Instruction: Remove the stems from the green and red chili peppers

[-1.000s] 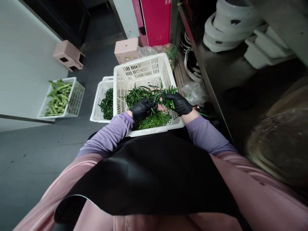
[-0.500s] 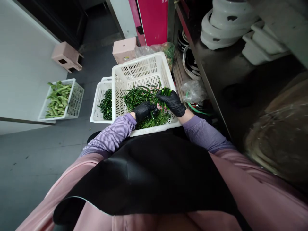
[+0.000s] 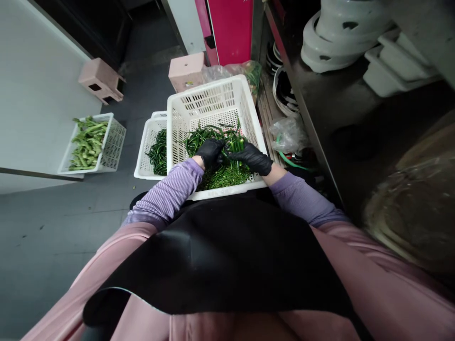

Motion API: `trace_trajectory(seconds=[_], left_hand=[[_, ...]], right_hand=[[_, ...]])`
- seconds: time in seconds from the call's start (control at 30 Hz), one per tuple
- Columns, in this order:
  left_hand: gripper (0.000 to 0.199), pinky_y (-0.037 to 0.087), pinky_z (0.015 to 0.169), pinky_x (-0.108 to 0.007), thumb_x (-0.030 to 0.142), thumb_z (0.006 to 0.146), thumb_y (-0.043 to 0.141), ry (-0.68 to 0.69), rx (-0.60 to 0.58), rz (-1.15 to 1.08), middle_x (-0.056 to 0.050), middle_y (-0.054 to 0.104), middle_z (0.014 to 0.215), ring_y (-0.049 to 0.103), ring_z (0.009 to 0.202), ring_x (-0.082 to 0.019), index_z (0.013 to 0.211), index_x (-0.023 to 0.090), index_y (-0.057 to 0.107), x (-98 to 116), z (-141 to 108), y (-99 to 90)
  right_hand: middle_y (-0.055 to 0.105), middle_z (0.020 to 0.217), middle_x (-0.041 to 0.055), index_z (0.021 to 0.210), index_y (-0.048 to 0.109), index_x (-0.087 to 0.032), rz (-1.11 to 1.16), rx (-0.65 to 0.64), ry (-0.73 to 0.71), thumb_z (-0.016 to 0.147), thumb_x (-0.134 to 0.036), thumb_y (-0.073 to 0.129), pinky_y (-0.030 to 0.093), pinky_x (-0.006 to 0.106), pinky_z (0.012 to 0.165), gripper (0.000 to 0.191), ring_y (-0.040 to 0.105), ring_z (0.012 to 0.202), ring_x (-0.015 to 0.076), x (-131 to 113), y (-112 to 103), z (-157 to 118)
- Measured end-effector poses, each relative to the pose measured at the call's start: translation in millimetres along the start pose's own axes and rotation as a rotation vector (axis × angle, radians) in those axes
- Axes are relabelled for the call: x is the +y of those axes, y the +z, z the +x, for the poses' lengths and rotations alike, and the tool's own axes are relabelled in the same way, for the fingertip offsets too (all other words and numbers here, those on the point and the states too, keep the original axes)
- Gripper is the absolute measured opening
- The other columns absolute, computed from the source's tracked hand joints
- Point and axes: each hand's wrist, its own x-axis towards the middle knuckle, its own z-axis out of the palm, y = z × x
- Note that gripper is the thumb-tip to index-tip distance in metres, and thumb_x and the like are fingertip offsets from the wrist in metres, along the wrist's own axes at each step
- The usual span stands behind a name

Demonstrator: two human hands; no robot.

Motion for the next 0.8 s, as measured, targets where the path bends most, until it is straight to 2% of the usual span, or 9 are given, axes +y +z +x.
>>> trace_trajectory(seconds=[0.1,0.17,0.37,0.47,0.53,0.63,0.7,0.73,0.8], left_hand=[[0.043,0.057,0.072,-0.037,0.032,0.107,0.066,0.031,0.081,0.162,0.001,0.048,0.061,0.051,0.058,-0.014,0.068,0.021,0.055,10,1,8.4],[0.041,0.059,0.074,-0.039,0.032,0.106,0.068,0.046,0.083,0.175,0.0,0.05,0.062,0.052,0.059,-0.015,0.069,0.021,0.056,13,1,9.3],[0.037,0.058,0.064,-0.041,0.053,0.108,0.068,0.003,-0.198,-0.106,0.002,0.049,0.057,0.052,0.051,-0.016,0.092,0.02,0.071,9,-6,-14.0],[0.044,0.055,0.06,-0.04,0.063,0.107,0.066,0.025,-0.248,-0.12,0.001,0.052,0.058,0.049,0.049,-0.015,0.092,0.022,0.071,0,-9,-21.3],[0.049,0.053,0.064,-0.04,0.063,0.108,0.065,0.076,-0.195,0.025,0.0,0.052,0.059,0.05,0.052,-0.016,0.082,0.022,0.067,-5,-8,-20.1],[0.05,0.054,0.074,-0.039,0.058,0.102,0.076,0.189,0.032,0.395,-0.003,0.056,0.061,0.062,0.068,-0.021,0.07,0.021,0.065,-10,-2,-13.5],[0.049,0.055,0.076,-0.037,0.056,0.099,0.08,0.209,0.116,0.541,-0.004,0.059,0.061,0.064,0.073,-0.022,0.069,0.02,0.068,-11,2,-10.6],[0.049,0.055,0.074,-0.037,0.056,0.1,0.079,0.182,0.086,0.555,-0.004,0.06,0.06,0.064,0.071,-0.021,0.069,0.019,0.069,-10,2,-10.5],[0.048,0.056,0.069,-0.036,0.058,0.1,0.078,0.064,-0.066,0.481,-0.005,0.063,0.062,0.062,0.064,-0.02,0.075,0.018,0.073,-9,-2,-13.2]], right_hand=[[0.087,0.115,0.006,0.119,0.084,-0.027,-0.044,-0.076,0.015,0.056,-0.036,0.109,0.061,0.055,0.118,0.068,0.074,0.129,0.0361,2,14,0],[0.087,0.117,0.0059,0.122,0.084,-0.027,-0.054,-0.082,0.016,0.059,-0.036,0.108,0.061,0.054,0.118,0.068,0.074,0.129,0.0357,4,11,0],[0.088,0.107,0.0045,0.112,0.088,-0.023,0.004,-0.134,0.075,0.064,-0.047,0.104,0.059,0.057,0.118,0.056,0.079,0.12,0.0348,1,-19,-6],[0.089,0.104,0.0042,0.107,0.089,-0.024,0.008,-0.156,0.096,0.066,-0.045,0.103,0.058,0.057,0.118,0.049,0.079,0.12,0.0341,1,-23,-8],[0.089,0.103,0.0041,0.105,0.089,-0.024,0.004,-0.165,0.13,0.065,-0.042,0.104,0.059,0.057,0.117,0.046,0.079,0.12,0.034,2,-22,-9],[0.089,0.098,0.0031,0.1,0.09,-0.025,-0.007,-0.183,0.193,0.061,-0.042,0.104,0.059,0.056,0.117,0.045,0.08,0.118,0.0336,7,-20,-10],[0.088,0.097,0.0021,0.097,0.09,-0.027,-0.014,-0.178,0.21,0.058,-0.041,0.105,0.059,0.056,0.118,0.044,0.081,0.117,0.0333,8,-19,-10],[0.088,0.097,0.0019,0.096,0.09,-0.028,-0.014,-0.162,0.205,0.058,-0.041,0.105,0.059,0.056,0.118,0.043,0.08,0.118,0.0334,8,-19,-10],[0.088,0.096,0.0018,0.094,0.089,-0.028,0.008,-0.098,0.187,0.059,-0.04,0.103,0.061,0.056,0.116,0.039,0.08,0.118,0.0339,6,-22,-9]])
